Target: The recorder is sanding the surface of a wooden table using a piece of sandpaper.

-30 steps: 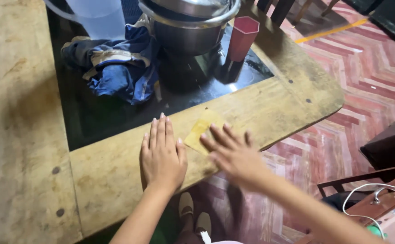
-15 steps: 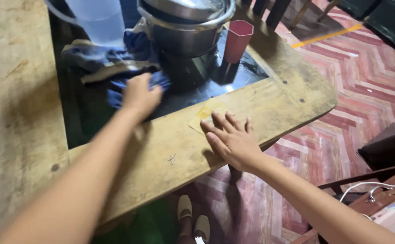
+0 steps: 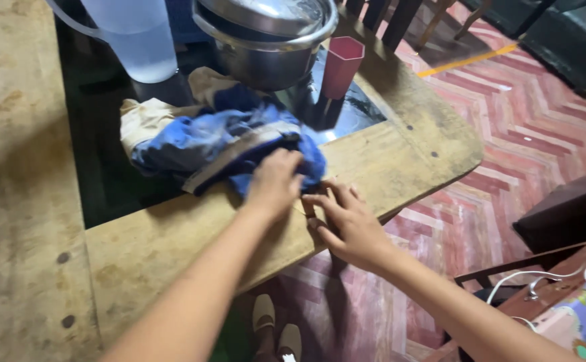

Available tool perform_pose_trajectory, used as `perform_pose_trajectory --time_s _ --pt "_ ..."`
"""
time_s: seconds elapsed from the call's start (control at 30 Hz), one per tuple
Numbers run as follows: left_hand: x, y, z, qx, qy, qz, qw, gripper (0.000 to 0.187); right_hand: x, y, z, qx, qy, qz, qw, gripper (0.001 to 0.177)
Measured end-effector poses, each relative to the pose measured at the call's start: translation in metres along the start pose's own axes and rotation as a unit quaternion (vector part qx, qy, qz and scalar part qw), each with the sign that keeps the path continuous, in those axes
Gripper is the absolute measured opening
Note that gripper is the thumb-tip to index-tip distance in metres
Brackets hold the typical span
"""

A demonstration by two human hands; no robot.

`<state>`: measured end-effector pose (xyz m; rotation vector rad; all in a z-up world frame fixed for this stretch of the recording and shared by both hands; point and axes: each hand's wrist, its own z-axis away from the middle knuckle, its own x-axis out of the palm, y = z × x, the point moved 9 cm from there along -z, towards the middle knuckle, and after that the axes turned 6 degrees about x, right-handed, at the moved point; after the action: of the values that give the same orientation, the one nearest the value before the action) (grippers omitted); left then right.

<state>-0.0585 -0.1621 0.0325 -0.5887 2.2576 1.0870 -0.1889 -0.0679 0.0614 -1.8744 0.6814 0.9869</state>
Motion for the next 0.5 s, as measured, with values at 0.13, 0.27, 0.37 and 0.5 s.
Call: perform_pose_trajectory --time_s 0.13,0.27,0.37,0.5 --pt "-0.043 -0.081 -0.003 -0.077 -0.014 -0.199 0.977 0.028 0.005 0.004 0.003 -0.032 -0.004 0.037 0.999 0.042" --pt "-0.107 -0.148 -0.004 -0.142 -0.029 -0.292 0.945 0.034 0.012 0.012 -0.017 0.019 -0.060 0.080 0.995 0.036" --pt "-0.131 -0.145 0.013 -0.207 -0.027 -0.288 0.935 0.046 0.026 0.008 -0.025 0.000 -0.045 0.042 0.998 0.043" --pt "-0.125 -0.082 0.069 -0.160 0.129 -0.312 0.927 0.057 0.069 -0.037 -0.010 -0.123 0.006 0.159 0.979 0.062"
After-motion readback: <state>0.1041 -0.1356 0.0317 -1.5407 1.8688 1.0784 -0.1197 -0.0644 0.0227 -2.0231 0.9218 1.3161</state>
